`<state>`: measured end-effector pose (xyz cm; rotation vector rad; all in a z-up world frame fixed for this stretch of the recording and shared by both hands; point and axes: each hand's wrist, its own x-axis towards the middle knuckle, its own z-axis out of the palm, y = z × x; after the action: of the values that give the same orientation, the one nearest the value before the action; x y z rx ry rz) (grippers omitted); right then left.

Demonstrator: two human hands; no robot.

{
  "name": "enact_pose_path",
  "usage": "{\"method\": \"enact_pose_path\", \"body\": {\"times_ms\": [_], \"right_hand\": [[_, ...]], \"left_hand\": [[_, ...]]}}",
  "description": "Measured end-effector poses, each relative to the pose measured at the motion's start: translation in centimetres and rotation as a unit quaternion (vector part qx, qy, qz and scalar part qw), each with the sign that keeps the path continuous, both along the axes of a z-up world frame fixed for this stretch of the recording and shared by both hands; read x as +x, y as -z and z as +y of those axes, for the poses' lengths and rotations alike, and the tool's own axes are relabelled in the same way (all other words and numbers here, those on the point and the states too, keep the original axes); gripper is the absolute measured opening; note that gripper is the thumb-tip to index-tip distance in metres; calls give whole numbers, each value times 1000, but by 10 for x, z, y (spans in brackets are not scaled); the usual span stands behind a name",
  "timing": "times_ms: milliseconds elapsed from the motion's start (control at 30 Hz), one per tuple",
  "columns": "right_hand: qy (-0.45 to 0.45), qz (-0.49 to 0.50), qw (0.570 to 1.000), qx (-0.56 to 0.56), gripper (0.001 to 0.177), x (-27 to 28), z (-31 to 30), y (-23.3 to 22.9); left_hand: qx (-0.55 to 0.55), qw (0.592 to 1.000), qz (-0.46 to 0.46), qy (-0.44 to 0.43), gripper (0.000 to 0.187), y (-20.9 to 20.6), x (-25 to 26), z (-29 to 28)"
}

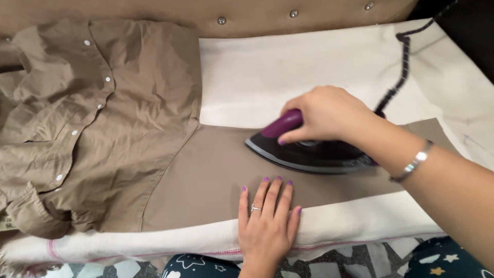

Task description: The recorder is ironing a brown long-sleeved shirt on a flat padded surface.

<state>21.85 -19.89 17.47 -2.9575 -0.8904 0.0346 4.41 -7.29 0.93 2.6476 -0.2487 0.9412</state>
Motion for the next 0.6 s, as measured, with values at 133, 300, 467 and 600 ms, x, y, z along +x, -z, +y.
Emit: {"method": "enact_pose_path", "body": {"times_ms": [133, 300, 467, 600], "right_hand": [[-25, -2, 1000, 11, 51, 24, 29, 6], [-65, -20, 997, 38, 52, 49, 55, 10], [-110, 23, 992, 52, 55, 55, 50, 5], [-129, 27, 990, 41, 54, 58, 18, 7]], "left_hand": [[7, 1000, 8, -6, 43, 2, 1, -1], [21, 1000, -1, -10, 42, 6, 0, 0], [38, 999, -12, -9, 44, 11, -1, 1], [41, 999, -13, -13, 44, 11, -1, -1]]}}
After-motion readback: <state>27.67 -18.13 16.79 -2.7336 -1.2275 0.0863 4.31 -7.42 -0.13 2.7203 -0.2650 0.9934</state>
